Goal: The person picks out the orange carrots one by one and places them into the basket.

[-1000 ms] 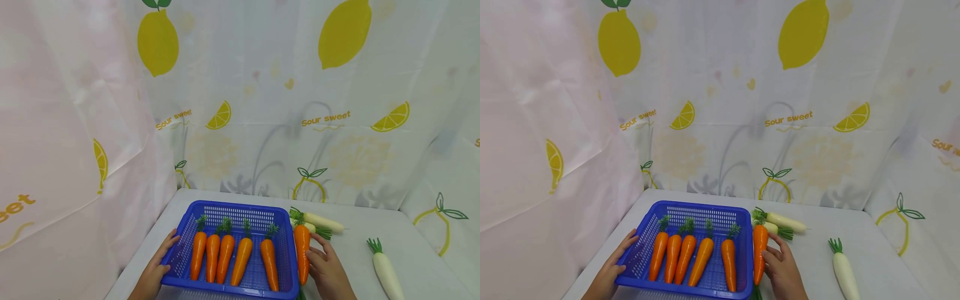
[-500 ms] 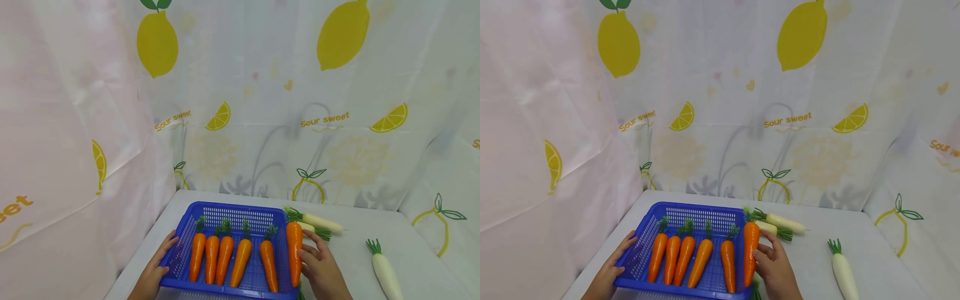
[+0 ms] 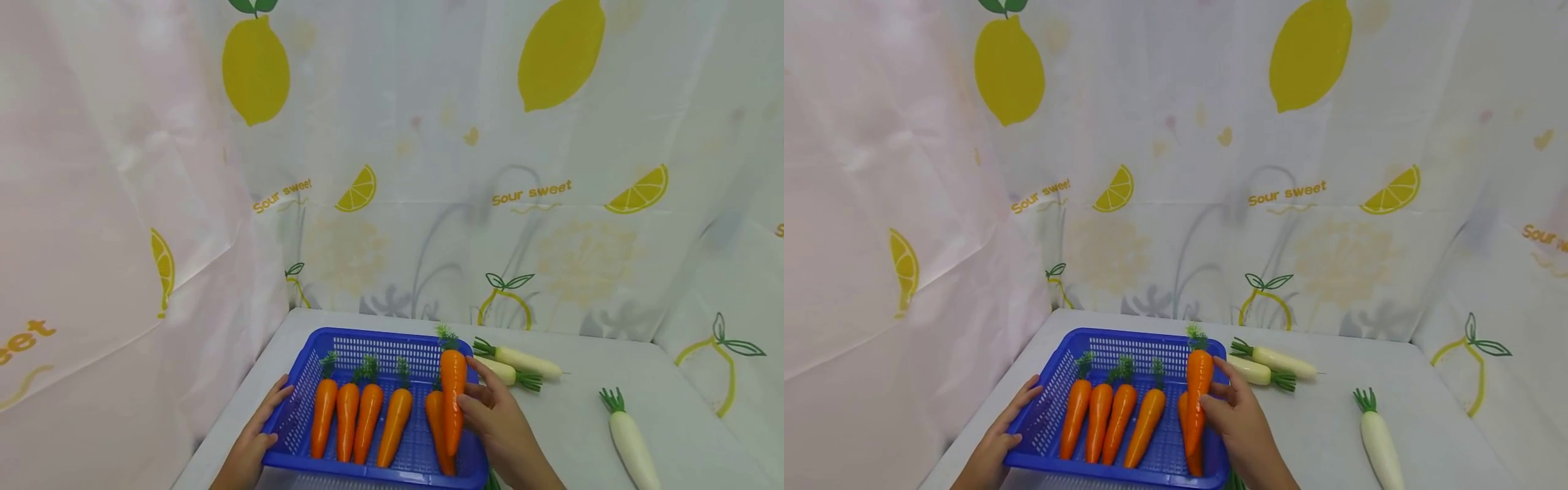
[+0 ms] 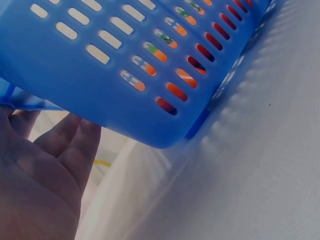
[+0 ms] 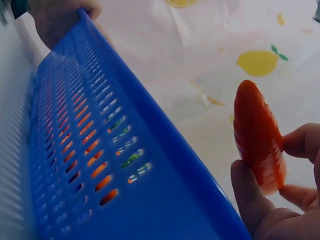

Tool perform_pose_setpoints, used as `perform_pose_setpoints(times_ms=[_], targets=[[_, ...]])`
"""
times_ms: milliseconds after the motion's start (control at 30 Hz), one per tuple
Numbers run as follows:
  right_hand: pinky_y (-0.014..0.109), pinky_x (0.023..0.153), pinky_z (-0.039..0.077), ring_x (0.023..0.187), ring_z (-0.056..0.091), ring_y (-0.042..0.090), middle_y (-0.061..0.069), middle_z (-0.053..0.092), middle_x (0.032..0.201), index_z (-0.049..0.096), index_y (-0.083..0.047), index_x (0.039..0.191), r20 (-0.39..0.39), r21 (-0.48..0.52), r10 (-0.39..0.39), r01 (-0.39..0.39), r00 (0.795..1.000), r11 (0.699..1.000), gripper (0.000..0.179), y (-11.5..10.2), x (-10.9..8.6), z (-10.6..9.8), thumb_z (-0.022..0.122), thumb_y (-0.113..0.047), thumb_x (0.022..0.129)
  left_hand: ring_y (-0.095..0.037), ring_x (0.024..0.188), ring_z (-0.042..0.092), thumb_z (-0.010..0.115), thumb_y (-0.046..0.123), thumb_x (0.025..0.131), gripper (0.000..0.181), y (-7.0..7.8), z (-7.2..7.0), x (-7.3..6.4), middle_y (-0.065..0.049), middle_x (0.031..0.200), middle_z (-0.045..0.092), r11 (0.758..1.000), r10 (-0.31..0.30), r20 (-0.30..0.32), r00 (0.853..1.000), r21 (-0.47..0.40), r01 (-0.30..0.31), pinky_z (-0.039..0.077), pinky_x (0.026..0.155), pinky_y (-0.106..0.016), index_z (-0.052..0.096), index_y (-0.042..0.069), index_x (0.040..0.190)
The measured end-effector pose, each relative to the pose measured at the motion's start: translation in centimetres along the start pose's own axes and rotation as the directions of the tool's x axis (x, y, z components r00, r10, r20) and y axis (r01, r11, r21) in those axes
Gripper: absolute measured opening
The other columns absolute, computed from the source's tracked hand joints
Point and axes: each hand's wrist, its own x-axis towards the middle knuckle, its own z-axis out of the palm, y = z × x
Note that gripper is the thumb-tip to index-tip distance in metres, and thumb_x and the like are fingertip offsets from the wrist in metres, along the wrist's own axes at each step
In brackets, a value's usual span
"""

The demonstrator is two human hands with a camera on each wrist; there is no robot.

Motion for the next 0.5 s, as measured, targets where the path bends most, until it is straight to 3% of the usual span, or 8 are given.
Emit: perform_pose_setpoints(times_ms=[300,500], targets=[[0.047,0.098,0.059,0.115,0.068,0.030,0.027,0.056,0.139,0.034,-0.017,0.162,0.039,-0.067,0.008,-0.005,0.999,0.998,0.070,0.6,1.0,1.2,0.065,-0.014,0.099,-0.047,0.160,-0.005,0.042,-0.008,0.078,0.083,0.0,-0.1,-0.1,-0.007,0.177,0.009,0.999,-0.038,-0.017,0.999,0.032,0.038,0.000,0.115,-0.083,0.041,0.013,0.159],[0.044,0.096,0.060,0.111,0.068,0.028,0.026,0.057,0.135,0.035,-0.016,0.162,0.048,-0.086,0.004,0.000,0.999,0.996,0.070,0.4,1.4,1.6,0.065,-0.012,0.098,-0.048,0.160,-0.006,0.042,-0.007,0.079,0.083,0.0,-0.1,0.0,-0.008,0.177,0.009,1.000,-0.007,-0.004,1.000,0.007,0.007,-0.001,0.113,-0.085,0.041,0.014,0.159]])
